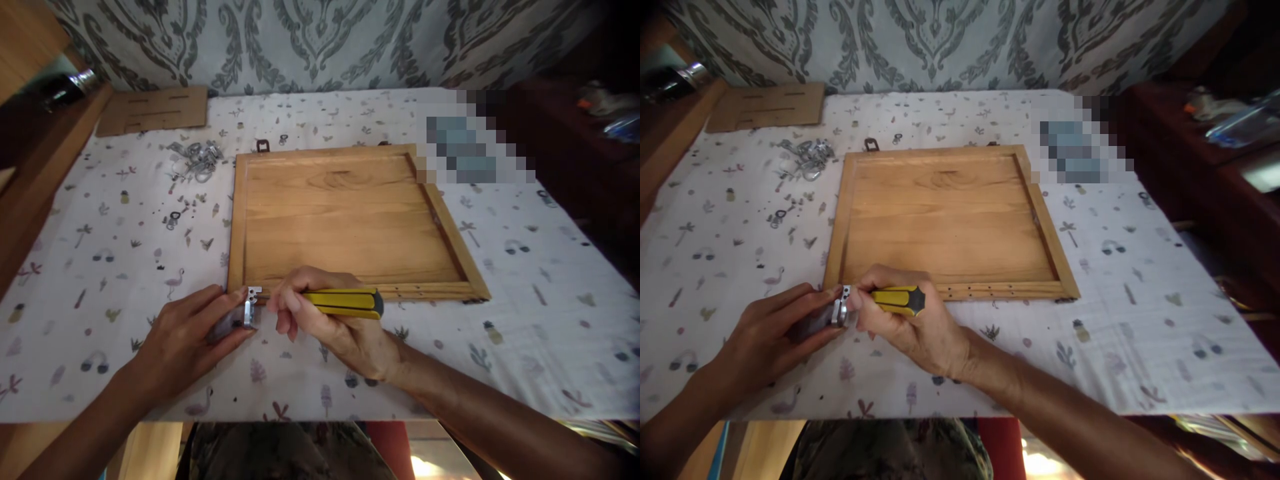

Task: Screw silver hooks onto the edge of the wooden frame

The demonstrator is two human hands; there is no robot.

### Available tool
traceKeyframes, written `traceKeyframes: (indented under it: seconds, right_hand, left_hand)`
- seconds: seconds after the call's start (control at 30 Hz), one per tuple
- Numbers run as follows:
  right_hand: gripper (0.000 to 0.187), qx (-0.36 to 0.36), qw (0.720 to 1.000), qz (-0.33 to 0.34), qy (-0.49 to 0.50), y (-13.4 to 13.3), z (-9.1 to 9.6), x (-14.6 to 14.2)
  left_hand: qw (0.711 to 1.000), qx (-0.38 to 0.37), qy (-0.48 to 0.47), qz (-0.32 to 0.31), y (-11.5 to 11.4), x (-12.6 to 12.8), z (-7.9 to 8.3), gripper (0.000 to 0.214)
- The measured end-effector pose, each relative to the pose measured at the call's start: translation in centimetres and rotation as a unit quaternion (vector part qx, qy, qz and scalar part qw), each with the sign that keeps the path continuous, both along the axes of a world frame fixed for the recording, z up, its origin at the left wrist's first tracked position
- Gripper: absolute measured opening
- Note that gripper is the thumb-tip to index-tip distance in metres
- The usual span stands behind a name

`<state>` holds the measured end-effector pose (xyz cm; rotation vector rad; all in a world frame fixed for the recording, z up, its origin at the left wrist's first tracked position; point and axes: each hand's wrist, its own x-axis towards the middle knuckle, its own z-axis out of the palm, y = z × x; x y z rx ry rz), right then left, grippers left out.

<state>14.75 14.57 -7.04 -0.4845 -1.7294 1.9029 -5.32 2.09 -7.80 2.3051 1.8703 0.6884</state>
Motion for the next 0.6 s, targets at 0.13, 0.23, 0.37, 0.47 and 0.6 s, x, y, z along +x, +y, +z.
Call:
traceKeyframes:
  seconds: [0.13, 0.23, 0.37, 0.47, 0.6]
  right_hand:
    - [0.029, 0.025, 1.0, 0.006, 0.011, -0.1, -0.2, 0.1]
    - [0.03, 0.011, 1.0, 0.006, 0.011, -0.2, -0.6, 0.1]
    - [0.033, -0.016, 1.0, 0.008, 0.0, -0.4, -0.5, -0.1]
    - [0.036, -0.042, 0.998, 0.022, -0.031, -0.3, 0.4, -0.3]
    - [0.041, 0.004, 0.999, 0.033, -0.031, 0.1, 1.8, -0.8]
  left_hand:
    - [1.0, 0.008, 0.009, -0.001, -0.1, 0.0, -0.1, 0.029]
    - [1.0, 0.004, 0.017, 0.002, 0.0, 0.1, -0.1, 0.029]
    - [0.999, 0.035, 0.029, 0.002, -0.1, 0.2, -0.3, 0.03]
    - [0.996, 0.083, 0.042, 0.012, -0.9, -0.4, -1.7, 0.034]
    - [0.985, 0.152, 0.074, -0.039, -1.7, -2.0, -6.3, 0.04]
